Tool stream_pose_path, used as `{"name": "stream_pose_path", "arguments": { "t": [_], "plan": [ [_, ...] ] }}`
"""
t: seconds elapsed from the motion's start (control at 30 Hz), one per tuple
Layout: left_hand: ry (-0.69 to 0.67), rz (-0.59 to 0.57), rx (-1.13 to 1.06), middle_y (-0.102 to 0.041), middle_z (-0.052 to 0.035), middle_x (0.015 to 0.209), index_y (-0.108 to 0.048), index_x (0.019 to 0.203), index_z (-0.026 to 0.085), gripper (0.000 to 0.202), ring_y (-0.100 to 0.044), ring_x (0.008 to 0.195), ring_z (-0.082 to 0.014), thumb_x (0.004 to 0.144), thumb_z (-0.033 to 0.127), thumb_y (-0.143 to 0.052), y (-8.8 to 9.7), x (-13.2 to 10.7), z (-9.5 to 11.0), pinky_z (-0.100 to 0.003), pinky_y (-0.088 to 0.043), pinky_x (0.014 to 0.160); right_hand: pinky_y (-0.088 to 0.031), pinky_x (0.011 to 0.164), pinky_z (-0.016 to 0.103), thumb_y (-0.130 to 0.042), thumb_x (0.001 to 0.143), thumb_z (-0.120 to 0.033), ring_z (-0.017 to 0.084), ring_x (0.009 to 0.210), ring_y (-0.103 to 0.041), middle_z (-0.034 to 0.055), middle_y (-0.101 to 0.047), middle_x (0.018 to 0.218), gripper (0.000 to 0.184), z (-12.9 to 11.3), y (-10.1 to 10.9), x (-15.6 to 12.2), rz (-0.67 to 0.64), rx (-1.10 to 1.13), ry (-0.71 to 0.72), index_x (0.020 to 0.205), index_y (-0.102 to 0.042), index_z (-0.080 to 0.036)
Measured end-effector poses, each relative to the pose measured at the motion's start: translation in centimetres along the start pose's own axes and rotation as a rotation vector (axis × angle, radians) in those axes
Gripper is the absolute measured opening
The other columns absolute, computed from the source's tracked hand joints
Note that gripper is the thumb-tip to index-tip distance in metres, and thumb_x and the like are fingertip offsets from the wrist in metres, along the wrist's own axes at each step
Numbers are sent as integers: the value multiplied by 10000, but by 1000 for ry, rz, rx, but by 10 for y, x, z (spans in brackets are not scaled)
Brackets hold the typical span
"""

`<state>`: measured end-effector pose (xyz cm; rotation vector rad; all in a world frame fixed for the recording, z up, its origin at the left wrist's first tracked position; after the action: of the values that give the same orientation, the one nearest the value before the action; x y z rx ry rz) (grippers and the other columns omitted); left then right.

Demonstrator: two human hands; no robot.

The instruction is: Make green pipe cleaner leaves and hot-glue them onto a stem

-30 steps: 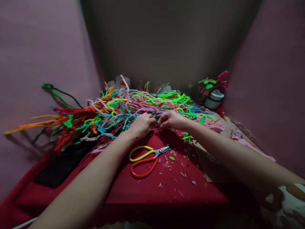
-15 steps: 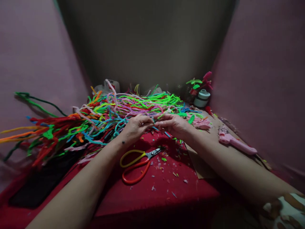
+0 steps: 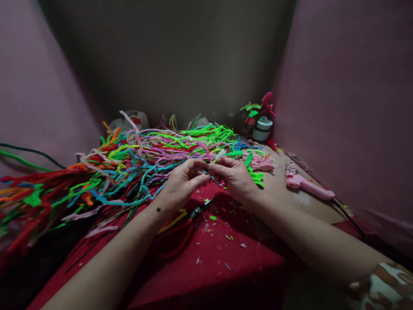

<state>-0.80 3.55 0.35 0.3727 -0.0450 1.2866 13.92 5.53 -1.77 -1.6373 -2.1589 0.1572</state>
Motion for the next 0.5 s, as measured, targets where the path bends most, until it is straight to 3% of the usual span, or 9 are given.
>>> {"name": "stream_pose_path", "arguments": {
  "t": [0.23,0.5],
  "plan": [
    [99,18,-48,-569,9,616,-544,951,126,226,-498,520,-104,743,211,-572,-1,-3,3,-231,-404,498,-323,491,227,-685,687,-288,68,478,-437,-26,-553,566,159,7,0,-2,-63,28,-39,740,-646,-143],
    [89,65,-11,-464,65,528,-555,931,130,218,-379,435,-57,744,237,-587,-9,-2,4,-184,-306,419,-250,441,217,-676,691,-288,50,440,-373,-40,-494,510,203,4,1,-3,-10,5,-48,623,-566,-131]
  ]
}}
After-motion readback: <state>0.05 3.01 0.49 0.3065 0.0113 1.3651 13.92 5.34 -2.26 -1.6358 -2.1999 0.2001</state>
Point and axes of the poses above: each hand's wrist, its own x-axis towards the middle knuckle, its own y-axis out of the back of the hand, z = x × y, the point moved 1 cm from there along x, towards the middle knuckle
